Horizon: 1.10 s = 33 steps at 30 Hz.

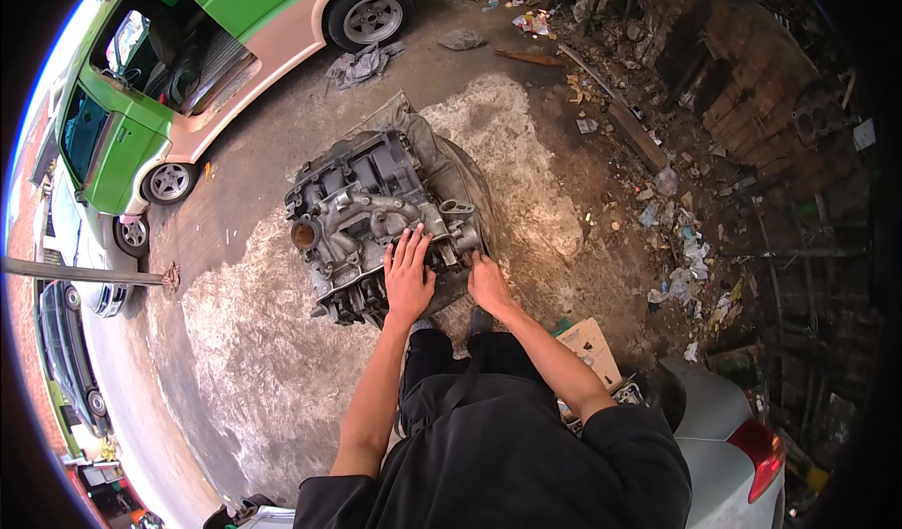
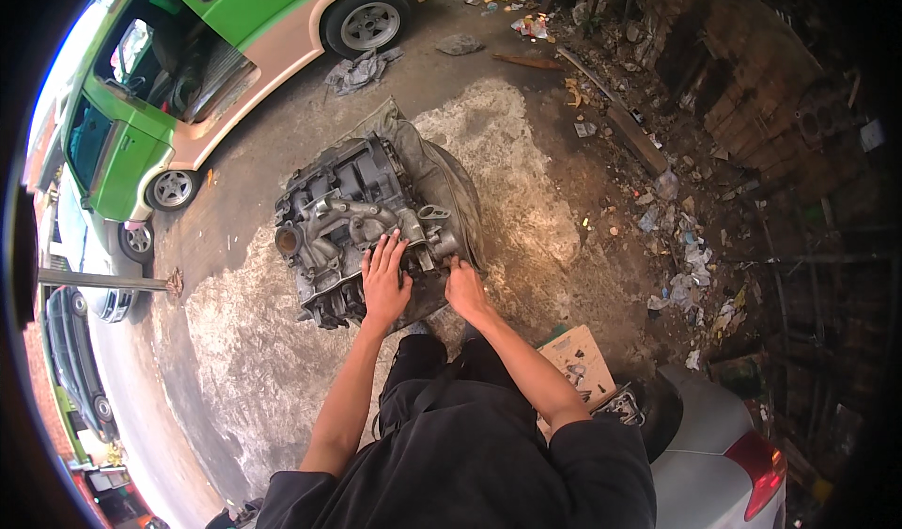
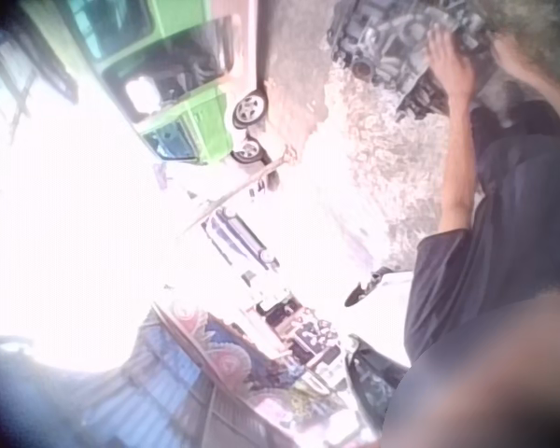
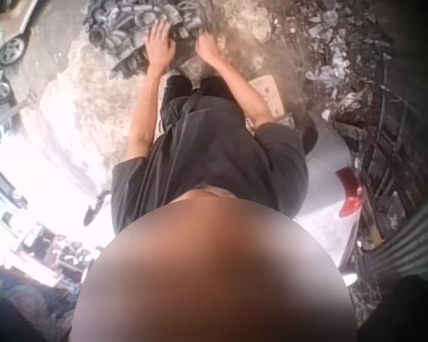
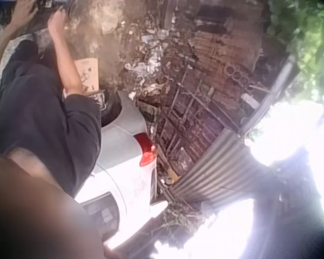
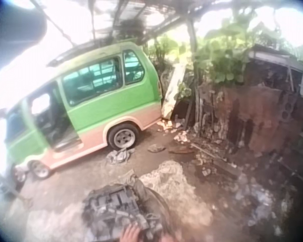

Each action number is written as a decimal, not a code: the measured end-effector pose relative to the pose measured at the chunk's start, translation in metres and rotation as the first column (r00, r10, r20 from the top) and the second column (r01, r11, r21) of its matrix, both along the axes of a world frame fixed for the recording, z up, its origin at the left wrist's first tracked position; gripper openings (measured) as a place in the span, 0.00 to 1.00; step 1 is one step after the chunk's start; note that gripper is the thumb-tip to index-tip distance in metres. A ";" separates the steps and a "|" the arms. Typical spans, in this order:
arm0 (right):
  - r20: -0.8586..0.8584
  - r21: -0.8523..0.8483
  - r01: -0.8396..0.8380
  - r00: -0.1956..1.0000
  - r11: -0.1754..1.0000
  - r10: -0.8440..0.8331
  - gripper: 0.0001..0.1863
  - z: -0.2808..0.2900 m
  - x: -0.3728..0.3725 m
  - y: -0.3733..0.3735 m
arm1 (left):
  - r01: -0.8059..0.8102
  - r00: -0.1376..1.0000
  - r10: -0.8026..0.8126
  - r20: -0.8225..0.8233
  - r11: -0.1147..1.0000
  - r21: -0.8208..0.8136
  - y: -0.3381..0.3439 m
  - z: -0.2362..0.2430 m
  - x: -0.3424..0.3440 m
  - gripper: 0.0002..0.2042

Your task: The person stands over a car engine block resting on a cloth and repeatedly touches and rubs its surfaces with both hands. The person shifts grip and repositions hands across different areas of the engine throughout the clip.

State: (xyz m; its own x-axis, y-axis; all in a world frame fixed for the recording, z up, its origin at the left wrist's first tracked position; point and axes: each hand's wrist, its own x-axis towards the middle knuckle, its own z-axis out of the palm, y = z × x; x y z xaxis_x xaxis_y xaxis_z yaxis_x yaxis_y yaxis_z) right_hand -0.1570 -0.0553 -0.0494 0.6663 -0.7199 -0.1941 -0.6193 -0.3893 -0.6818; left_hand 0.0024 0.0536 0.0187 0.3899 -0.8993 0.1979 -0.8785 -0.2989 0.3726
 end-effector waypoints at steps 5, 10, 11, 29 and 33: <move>-0.148 -0.089 -0.125 0.983 0.988 0.111 0.30 0.000 0.001 -0.004 | -0.007 1.000 0.007 0.008 1.000 0.010 0.000 0.000 -0.001 0.34; -0.063 -0.159 -0.121 0.992 0.980 0.112 0.33 -0.005 -0.011 0.005 | -0.009 1.000 0.009 0.004 1.000 -0.008 -0.001 -0.001 -0.002 0.34; -0.030 -0.162 -0.100 0.995 0.982 0.096 0.34 -0.009 -0.013 0.009 | -0.014 1.000 0.014 0.006 1.000 0.000 -0.001 -0.001 -0.001 0.34; 0.004 0.079 0.167 0.986 0.983 -0.167 0.12 -0.090 0.005 -0.036 | -0.005 1.000 0.004 0.029 0.999 0.034 0.000 0.002 0.000 0.34; -0.153 0.034 0.234 0.962 0.972 -0.226 0.14 -0.094 -0.018 -0.030 | 0.003 1.000 -0.003 0.025 1.000 0.009 0.000 0.000 0.000 0.34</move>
